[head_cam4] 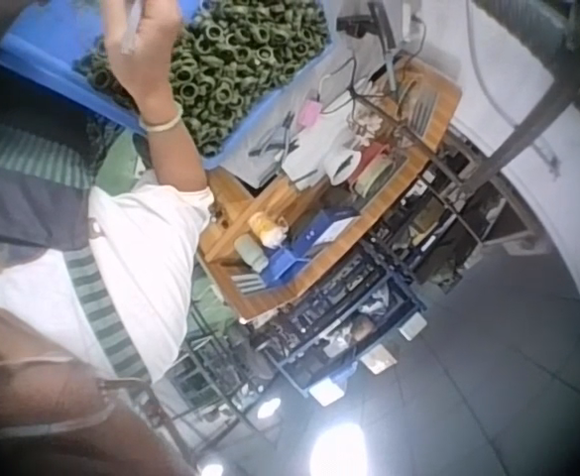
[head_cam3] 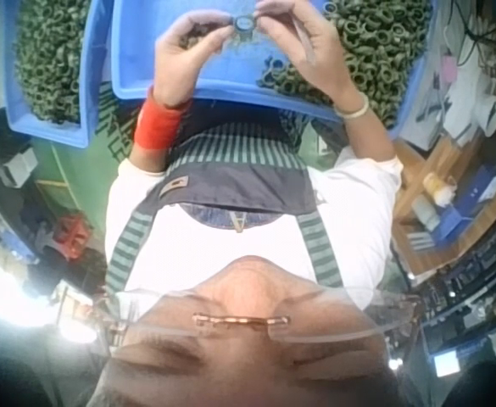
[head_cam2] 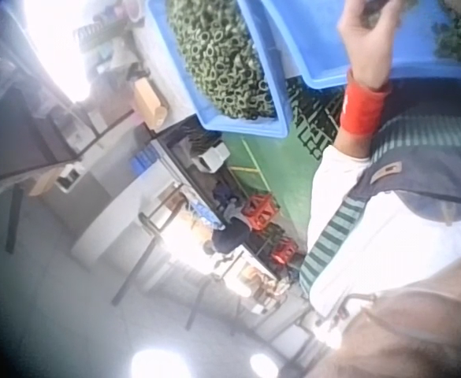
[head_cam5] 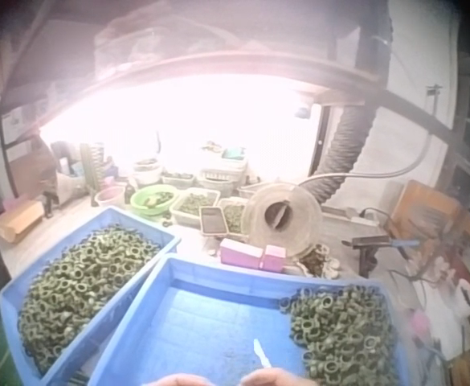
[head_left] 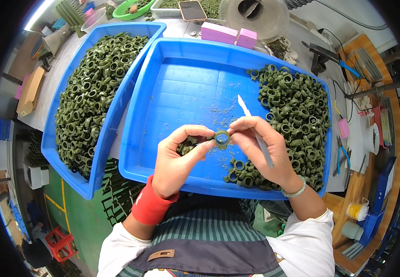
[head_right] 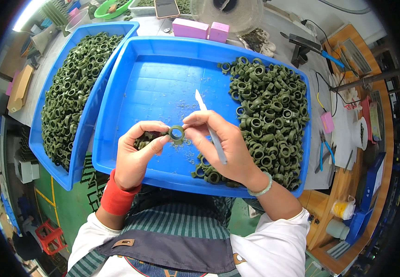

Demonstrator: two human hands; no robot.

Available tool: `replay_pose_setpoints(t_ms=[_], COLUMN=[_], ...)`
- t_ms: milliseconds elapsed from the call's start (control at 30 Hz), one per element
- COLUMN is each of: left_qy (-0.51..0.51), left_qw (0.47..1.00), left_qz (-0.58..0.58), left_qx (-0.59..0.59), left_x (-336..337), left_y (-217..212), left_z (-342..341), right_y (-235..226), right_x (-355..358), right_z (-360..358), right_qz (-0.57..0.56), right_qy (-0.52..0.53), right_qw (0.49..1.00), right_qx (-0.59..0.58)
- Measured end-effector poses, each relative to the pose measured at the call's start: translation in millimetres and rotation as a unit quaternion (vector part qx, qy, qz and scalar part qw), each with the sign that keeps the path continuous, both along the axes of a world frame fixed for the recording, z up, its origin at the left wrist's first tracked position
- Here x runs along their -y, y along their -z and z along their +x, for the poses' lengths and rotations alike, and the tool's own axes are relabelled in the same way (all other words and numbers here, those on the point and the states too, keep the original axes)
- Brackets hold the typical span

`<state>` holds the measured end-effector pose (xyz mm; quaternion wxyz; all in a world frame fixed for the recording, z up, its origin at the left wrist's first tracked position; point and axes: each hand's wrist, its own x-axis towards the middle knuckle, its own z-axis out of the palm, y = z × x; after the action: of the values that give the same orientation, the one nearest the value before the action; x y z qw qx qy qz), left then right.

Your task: The person picks up small green components and uses a tool to remove excess material or align pieces. They handle the items one at a time, picking them from a blue tray and placing the finished pieces into another section of the tray or a separate container.

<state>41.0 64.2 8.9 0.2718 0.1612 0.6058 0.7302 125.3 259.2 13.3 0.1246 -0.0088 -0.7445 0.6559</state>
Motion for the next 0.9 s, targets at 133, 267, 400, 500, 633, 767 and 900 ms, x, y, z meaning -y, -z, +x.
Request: replay_pose_setpoints(t_ms=[133,267,400,500,633,767,900], left_qy=[0.025,0.04,0.03,0.041,0.036,0.069,0.082], left_qw=[0.999,0.997,0.964,0.939,0.922,0.943,0.939], left_qz=[-0.01,-0.001,0.1,0.148,0.151,0.056,0.04], left_qx=[-0.028,0.064,0.244,0.307,0.354,0.322,0.332], left_x=[-3,-1,0,1,1,1,-8], left_y=[2,1,-3,-4,-1,6,-2], left_z=[3,1,-6,-9,-8,-5,6], right_y=[-11,-7,8,18,16,-2,-7], right_x=[-3,-25,-43,-45,-41,-27,-13], right_z=[-1,-6,3,6,1,-2,-2], right_qz=[0.107,0.146,0.395,0.45,0.465,0.265,-0.005], right_qy=[-0.03,-0.017,-0.067,-0.1,-0.071,-0.028,-0.021], right_qw=[0.993,0.986,0.912,0.882,0.88,0.955,0.981], right_qx=[0.044,0.083,0.085,0.096,0.059,0.128,0.193])
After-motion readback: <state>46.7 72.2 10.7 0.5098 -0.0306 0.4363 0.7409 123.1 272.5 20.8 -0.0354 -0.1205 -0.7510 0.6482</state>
